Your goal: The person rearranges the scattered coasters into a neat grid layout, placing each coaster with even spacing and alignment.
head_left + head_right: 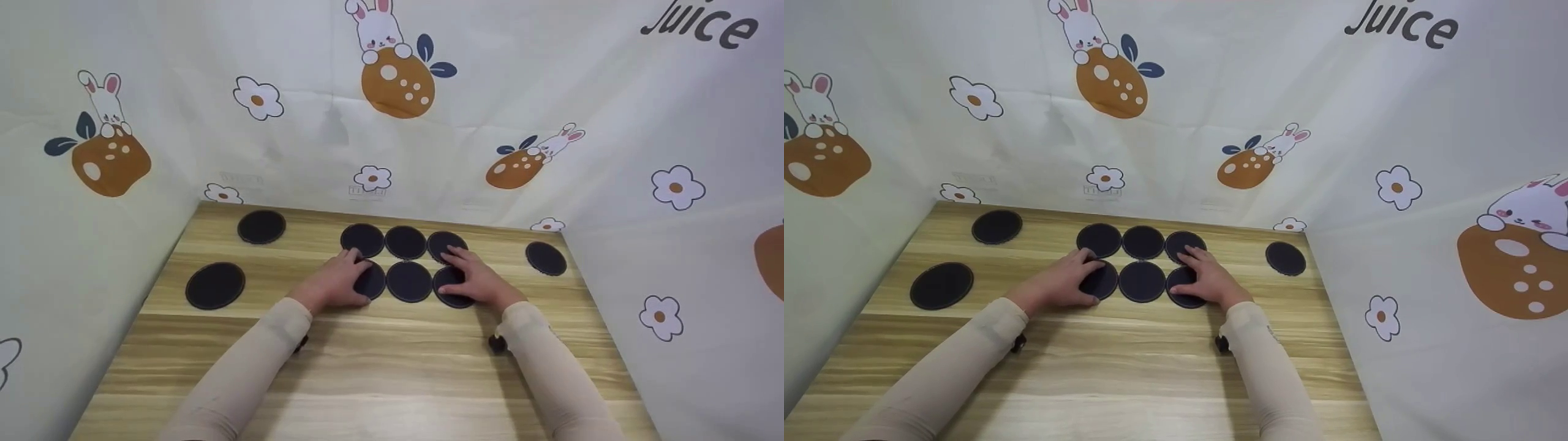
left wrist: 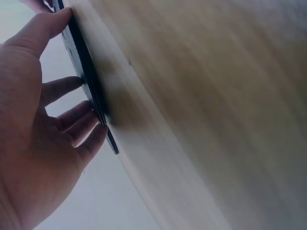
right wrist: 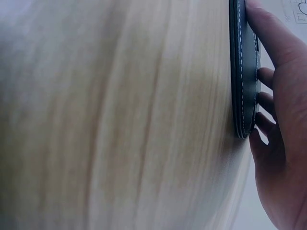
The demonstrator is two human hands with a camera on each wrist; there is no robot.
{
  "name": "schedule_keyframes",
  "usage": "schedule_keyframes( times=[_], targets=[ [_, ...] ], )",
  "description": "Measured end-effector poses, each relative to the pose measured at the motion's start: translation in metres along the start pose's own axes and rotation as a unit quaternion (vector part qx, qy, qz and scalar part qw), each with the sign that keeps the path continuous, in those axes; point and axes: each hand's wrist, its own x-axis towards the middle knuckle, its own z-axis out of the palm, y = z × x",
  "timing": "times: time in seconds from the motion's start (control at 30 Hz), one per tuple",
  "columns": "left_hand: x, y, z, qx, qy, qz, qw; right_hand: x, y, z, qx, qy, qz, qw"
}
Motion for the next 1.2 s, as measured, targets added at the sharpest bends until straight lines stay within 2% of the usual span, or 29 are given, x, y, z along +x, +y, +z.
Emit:
schedule_keyframes(
  times=[0.3, 0.73, 1.0, 1.2],
  targets=[
    [-0.001, 0.000, 0.000, 0.009, 0.001, 0.009, 0.9999, -0.001, -0.002, -0.001, -0.005, 0.000, -0.004, 1.0000],
    [-0.008, -0.004, -0.006, -0.013, 0.023, 0.008, 0.9996, 0.000, 0.000, -0.001, -0.006, -0.004, 0.006, 1.0000],
    [-0.023, -0.015, -0.012, -0.092, 0.034, -0.015, 0.9951, 0.000, 0.000, -0.001, -0.006, -0.003, -0.001, 1.0000],
    [-0.045, -0.037, -0.022, -0.116, 0.072, -0.028, 0.9902, 0.000, 0.000, 0.000, 0.002, 0.004, -0.007, 1.0000]
  ],
)
